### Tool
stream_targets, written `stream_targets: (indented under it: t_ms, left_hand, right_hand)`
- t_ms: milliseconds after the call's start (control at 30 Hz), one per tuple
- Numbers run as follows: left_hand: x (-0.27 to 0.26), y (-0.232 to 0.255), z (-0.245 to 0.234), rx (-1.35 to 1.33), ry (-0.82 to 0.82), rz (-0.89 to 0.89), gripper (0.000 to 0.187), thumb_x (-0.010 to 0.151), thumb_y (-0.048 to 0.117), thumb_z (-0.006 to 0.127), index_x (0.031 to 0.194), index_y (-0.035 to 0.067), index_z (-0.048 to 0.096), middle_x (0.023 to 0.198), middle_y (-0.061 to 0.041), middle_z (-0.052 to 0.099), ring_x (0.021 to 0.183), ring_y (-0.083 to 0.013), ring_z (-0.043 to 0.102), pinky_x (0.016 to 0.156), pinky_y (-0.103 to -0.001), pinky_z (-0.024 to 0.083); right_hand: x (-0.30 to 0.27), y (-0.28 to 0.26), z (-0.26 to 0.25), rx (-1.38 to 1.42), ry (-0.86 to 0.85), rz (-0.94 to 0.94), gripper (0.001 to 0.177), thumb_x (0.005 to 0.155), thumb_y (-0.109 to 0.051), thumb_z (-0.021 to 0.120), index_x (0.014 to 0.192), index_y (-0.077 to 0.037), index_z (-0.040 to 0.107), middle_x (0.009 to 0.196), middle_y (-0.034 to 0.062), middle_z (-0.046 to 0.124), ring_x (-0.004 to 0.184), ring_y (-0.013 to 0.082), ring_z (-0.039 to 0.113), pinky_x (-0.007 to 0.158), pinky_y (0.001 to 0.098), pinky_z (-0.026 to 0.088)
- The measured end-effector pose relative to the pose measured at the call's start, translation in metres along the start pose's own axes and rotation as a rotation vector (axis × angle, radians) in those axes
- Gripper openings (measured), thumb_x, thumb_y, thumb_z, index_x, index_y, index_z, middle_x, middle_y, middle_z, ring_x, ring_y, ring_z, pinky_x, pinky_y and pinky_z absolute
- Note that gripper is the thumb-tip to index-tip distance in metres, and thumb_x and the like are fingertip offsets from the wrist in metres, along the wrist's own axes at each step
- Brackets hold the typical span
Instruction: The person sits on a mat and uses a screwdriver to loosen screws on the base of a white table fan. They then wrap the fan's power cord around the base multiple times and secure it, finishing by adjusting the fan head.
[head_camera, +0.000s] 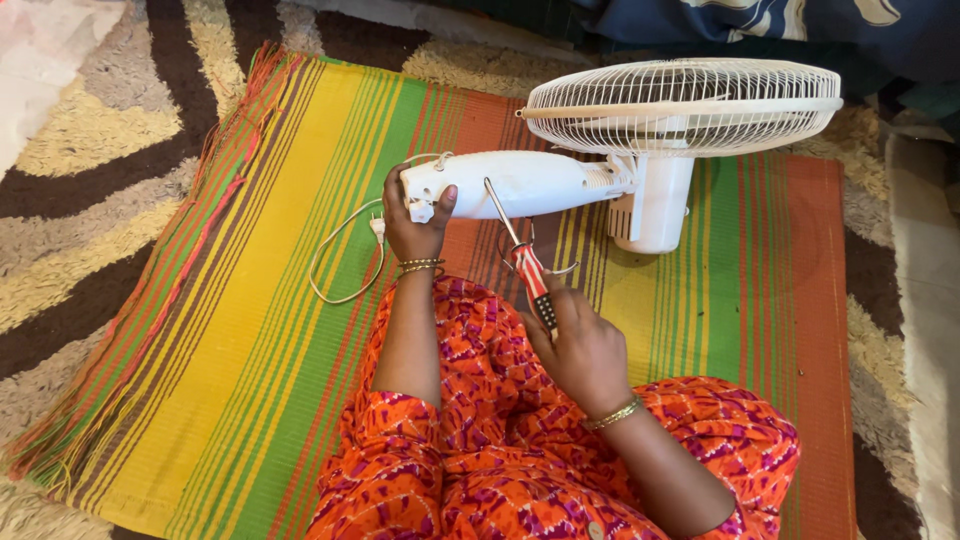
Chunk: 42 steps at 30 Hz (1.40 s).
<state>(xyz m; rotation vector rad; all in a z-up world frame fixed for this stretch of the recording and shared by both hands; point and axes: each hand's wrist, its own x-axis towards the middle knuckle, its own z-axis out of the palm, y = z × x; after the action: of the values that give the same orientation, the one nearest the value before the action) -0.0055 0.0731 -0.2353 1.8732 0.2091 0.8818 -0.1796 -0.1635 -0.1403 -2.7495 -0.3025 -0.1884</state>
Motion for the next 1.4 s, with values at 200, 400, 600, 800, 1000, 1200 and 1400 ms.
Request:
stream_targets:
  t_ms: [200, 400, 600, 800, 1000, 1200, 1400]
  left_hand:
    - [0.001, 0.000, 0.000, 0.002, -0.017, -0.014, 0.092, 0.075, 0.069, 0.080, 0.142, 0.014, 0.051, 0.133, -0.016, 0.061, 0.118, -0.0331, 0.069, 0.090, -0.044, 0.062]
    - [0.002, 0.000, 0.000, -0.005, -0.027, -0.052, 0.092, 0.073, 0.068, 0.081, 0.142, 0.014, 0.051, 0.133, -0.016, 0.062, 0.117, -0.0322, 0.069, 0.089, -0.043, 0.063]
    - [0.002, -0.001, 0.000, -0.059, -0.007, 0.006, 0.090, 0.077, 0.066, 0.082, 0.143, 0.013, 0.051, 0.134, -0.016, 0.061, 0.120, -0.0328, 0.069, 0.093, -0.044, 0.063]
    - [0.001, 0.000, 0.000, -0.034, 0.000, 0.007, 0.089, 0.077, 0.064, 0.083, 0.142, 0.013, 0.051, 0.133, -0.017, 0.062, 0.120, -0.0331, 0.069, 0.093, -0.044, 0.062]
    - [0.000, 0.014, -0.001, -0.005, 0.004, 0.041, 0.088, 0.077, 0.062, 0.085, 0.142, 0.013, 0.051, 0.132, -0.017, 0.061, 0.119, -0.0337, 0.068, 0.093, -0.044, 0.061]
    - [0.000, 0.052, -0.005, 0.067, -0.026, 0.037, 0.086, 0.075, 0.064, 0.084, 0.138, 0.015, 0.053, 0.130, -0.015, 0.061, 0.115, -0.0312, 0.069, 0.090, -0.044, 0.061]
    - [0.003, 0.105, 0.001, 0.125, -0.045, 0.171, 0.080, 0.079, 0.060, 0.087, 0.137, 0.017, 0.053, 0.126, -0.013, 0.063, 0.122, -0.0340, 0.063, 0.091, -0.047, 0.059]
  right_hand:
    - [-0.002, 0.002, -0.002, -0.272, 0.377, -0.402, 0.024, 0.090, -0.009, 0.068, 0.111, -0.018, 0.073, 0.115, 0.0079, 0.069, 0.086, 0.0195, 0.067, 0.069, 0.0331, 0.058]
    - [-0.011, 0.005, -0.024, -0.197, 0.340, -0.368, 0.020, 0.088, -0.011, 0.071, 0.107, -0.016, 0.076, 0.117, 0.0071, 0.067, 0.087, 0.0198, 0.066, 0.067, 0.0335, 0.056]
    - [-0.011, 0.002, -0.037, -0.120, 0.417, -0.346, 0.027, 0.088, -0.006, 0.072, 0.111, -0.018, 0.077, 0.117, 0.0082, 0.066, 0.089, 0.0193, 0.066, 0.069, 0.0320, 0.055]
    - [-0.011, 0.004, -0.051, -0.002, 0.390, -0.310, 0.038, 0.079, -0.001, 0.070, 0.111, -0.018, 0.076, 0.117, 0.0070, 0.066, 0.094, 0.0226, 0.067, 0.072, 0.0356, 0.056]
    - [-0.004, 0.005, -0.049, 0.000, 0.356, -0.281, 0.045, 0.076, -0.002, 0.074, 0.119, -0.017, 0.072, 0.122, 0.0093, 0.067, 0.094, 0.0243, 0.070, 0.071, 0.0348, 0.058]
    - [-0.002, 0.009, -0.042, 0.026, 0.492, -0.284, 0.050, 0.079, -0.008, 0.080, 0.127, -0.010, 0.066, 0.131, 0.0077, 0.068, 0.101, 0.0247, 0.072, 0.075, 0.0347, 0.059]
    - [-0.005, 0.019, -0.054, 0.032, 0.601, -0.214, 0.040, 0.085, -0.008, 0.083, 0.122, -0.012, 0.069, 0.127, 0.0063, 0.070, 0.099, 0.0227, 0.073, 0.074, 0.0326, 0.059]
